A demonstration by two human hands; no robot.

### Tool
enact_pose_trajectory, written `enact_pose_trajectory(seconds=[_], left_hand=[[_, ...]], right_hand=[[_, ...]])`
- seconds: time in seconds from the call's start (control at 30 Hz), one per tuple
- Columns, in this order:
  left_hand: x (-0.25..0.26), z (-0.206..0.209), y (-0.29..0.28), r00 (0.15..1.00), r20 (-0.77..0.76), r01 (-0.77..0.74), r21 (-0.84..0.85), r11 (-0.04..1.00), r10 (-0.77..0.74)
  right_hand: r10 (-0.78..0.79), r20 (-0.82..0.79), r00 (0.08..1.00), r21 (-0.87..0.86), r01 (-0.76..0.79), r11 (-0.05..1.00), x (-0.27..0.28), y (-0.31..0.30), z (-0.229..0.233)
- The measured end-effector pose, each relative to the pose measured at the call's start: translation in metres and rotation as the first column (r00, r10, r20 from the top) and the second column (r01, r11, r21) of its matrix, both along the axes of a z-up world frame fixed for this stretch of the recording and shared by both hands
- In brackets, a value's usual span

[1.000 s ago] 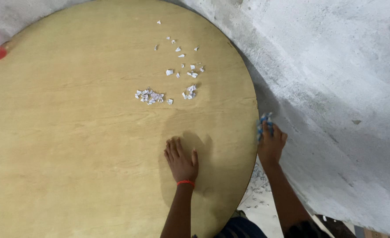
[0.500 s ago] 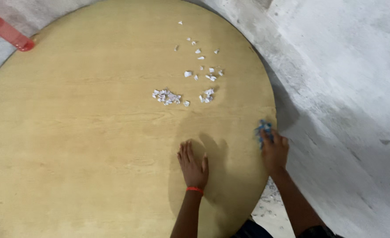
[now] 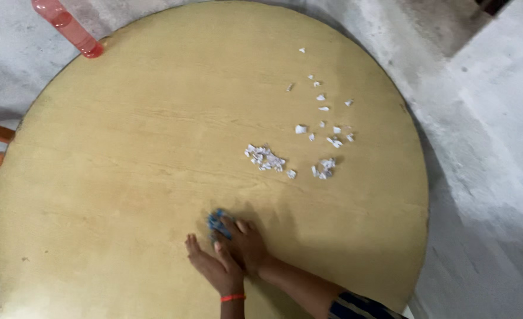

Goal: The person wipes a round wooden table with a blue and white striped cloth, gathering small white debris into a pile. They then spray the table with a red spray bottle and wipe the surface again to remove residue.

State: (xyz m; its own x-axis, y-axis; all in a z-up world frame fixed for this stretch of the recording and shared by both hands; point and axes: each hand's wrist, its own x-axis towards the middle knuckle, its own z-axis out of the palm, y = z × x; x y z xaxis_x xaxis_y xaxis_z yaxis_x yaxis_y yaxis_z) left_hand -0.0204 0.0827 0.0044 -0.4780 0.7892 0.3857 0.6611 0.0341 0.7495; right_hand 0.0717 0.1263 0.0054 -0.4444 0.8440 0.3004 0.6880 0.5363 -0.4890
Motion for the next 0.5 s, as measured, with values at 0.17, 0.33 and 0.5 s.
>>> enact_pose_trajectory(seconds=[0.17,0.33,0.5], left_hand=[[-0.006,0.001,0.018,0.999,-0.054,0.002,-0.120,0.993,-0.008],[-0.001,0.004,0.030,0.984,-0.174,-0.017,-0.273,0.962,-0.032],[-0.004,0.004,0.029,0.979,-0.196,-0.002,-0.272,0.962,-0.054]], right_hand=[[-0.149,0.057,0.987,0.166,0.138,0.976,-0.054,0.102,-0.025],[-0.422,0.078,0.903,0.160,0.407,0.900,-0.042,0.193,-0.033],[-0.685,0.060,0.726,0.259,0.651,0.713,0.035,0.204,-0.036]])
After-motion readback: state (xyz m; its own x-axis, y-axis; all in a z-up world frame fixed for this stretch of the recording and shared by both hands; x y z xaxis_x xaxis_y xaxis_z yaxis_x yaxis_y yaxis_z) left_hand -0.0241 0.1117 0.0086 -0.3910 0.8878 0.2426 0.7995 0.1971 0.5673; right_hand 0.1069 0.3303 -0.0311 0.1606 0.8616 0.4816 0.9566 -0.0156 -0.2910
